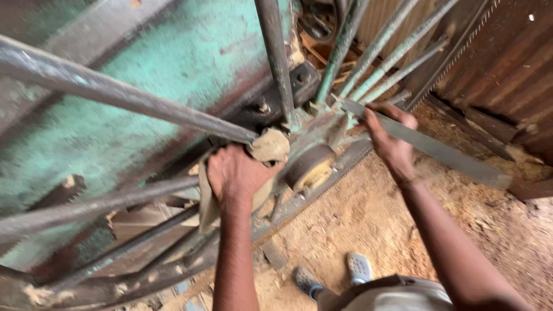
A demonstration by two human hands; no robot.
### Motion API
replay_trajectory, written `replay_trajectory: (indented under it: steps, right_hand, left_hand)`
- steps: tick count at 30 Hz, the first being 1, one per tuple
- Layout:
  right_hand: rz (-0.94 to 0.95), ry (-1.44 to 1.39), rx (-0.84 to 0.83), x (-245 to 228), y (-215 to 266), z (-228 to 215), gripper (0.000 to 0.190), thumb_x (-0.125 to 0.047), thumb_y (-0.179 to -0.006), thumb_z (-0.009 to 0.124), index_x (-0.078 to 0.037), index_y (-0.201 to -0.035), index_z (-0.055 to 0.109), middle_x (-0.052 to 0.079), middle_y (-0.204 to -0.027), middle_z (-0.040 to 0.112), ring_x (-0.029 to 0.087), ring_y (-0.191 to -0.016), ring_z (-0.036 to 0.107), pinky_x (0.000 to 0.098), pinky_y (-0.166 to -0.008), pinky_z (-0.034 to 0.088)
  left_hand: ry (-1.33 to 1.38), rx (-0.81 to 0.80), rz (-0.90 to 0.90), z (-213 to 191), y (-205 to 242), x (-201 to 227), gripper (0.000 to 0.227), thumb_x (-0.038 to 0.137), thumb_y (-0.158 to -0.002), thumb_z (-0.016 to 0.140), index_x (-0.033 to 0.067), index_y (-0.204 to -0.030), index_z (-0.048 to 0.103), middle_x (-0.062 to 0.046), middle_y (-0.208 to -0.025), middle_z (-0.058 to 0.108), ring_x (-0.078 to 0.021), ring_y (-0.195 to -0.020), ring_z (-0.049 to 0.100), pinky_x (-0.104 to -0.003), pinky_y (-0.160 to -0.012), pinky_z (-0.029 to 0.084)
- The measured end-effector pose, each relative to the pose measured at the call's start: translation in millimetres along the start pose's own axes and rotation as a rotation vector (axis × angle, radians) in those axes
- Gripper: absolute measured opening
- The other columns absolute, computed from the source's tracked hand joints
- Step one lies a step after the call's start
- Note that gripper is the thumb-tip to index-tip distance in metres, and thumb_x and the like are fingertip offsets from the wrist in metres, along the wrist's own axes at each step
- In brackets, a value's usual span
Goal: The person wipes the metal frame and wheel of a large machine using a cloth and a metal bar. They clean various surfaces including the frame, wheel spokes, and central hub, removing dust and debris.
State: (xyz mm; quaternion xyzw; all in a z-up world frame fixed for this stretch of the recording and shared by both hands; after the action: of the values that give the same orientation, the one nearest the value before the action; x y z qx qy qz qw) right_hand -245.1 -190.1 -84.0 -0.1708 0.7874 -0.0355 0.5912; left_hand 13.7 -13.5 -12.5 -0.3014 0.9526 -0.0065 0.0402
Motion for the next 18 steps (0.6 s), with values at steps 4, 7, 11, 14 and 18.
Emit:
replay_trajectory:
  steps: [4,7,11,14,18]
  right_hand:
    - [-0.042,-0.082,0.042,14,10,6,0.024,-0.021,-0.101,0.07,-0.001,-0.113,0.073,0.017,-0.099,0.079,0.018,-0.078,0.078,0.0255,-0.061,0.066]
    - [-0.134,-0.001,0.066,29,29,-1,0.025,-0.02,-0.107,0.07,0.0,-0.122,0.073,0.016,-0.099,0.081,0.02,-0.091,0.078,0.0287,-0.081,0.061]
    - [-0.082,-0.105,0.091,70,36,-1,0.027,-0.02,-0.104,0.069,0.0,-0.122,0.071,0.014,-0.104,0.078,0.016,-0.092,0.078,0.0256,-0.076,0.065]
    - [-0.103,-0.08,0.125,92,34,0,0.018,-0.02,-0.104,0.073,-0.001,-0.104,0.074,0.014,-0.095,0.08,0.015,-0.077,0.079,0.0255,-0.057,0.065]
    - [-0.075,-0.132,0.114,101,40,-5,0.019,-0.019,-0.102,0.071,-0.002,-0.111,0.074,0.014,-0.1,0.078,0.012,-0.08,0.078,0.022,-0.058,0.065]
  left_hand:
    - [-0.038,0.024,-0.009,-4,0,0,0.094,0.096,-0.054,0.07,0.0089,-0.089,0.078,-0.01,-0.085,0.073,-0.0241,-0.078,0.071,-0.038,-0.071,0.053]
    - [-0.05,0.147,0.02,-9,0,1,0.096,0.096,-0.045,0.073,0.0094,-0.086,0.079,-0.01,-0.081,0.074,-0.0261,-0.077,0.072,-0.041,-0.072,0.054]
    - [0.026,0.019,-0.032,-7,11,4,0.088,0.093,-0.057,0.072,0.0101,-0.085,0.078,-0.012,-0.085,0.075,-0.0267,-0.081,0.073,-0.038,-0.073,0.054]
    - [-0.003,0.185,0.019,-17,6,5,0.091,0.092,-0.048,0.074,0.01,-0.086,0.079,-0.012,-0.084,0.075,-0.0283,-0.081,0.073,-0.041,-0.073,0.055]
    - [0.01,-0.185,-0.067,-18,7,2,0.083,0.092,-0.064,0.067,0.0135,-0.088,0.077,-0.009,-0.087,0.076,-0.0258,-0.082,0.074,-0.039,-0.078,0.056]
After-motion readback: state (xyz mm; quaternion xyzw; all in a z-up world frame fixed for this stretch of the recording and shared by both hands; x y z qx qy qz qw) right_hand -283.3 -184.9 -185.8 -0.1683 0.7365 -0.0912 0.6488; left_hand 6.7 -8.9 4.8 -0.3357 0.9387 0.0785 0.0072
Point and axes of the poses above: each hand's wrist, its own y-axis away from the middle knuckle, its own z-axis out of the palm, x = y × z, the point moved 1 cm from there along -y, towards the middle knuckle
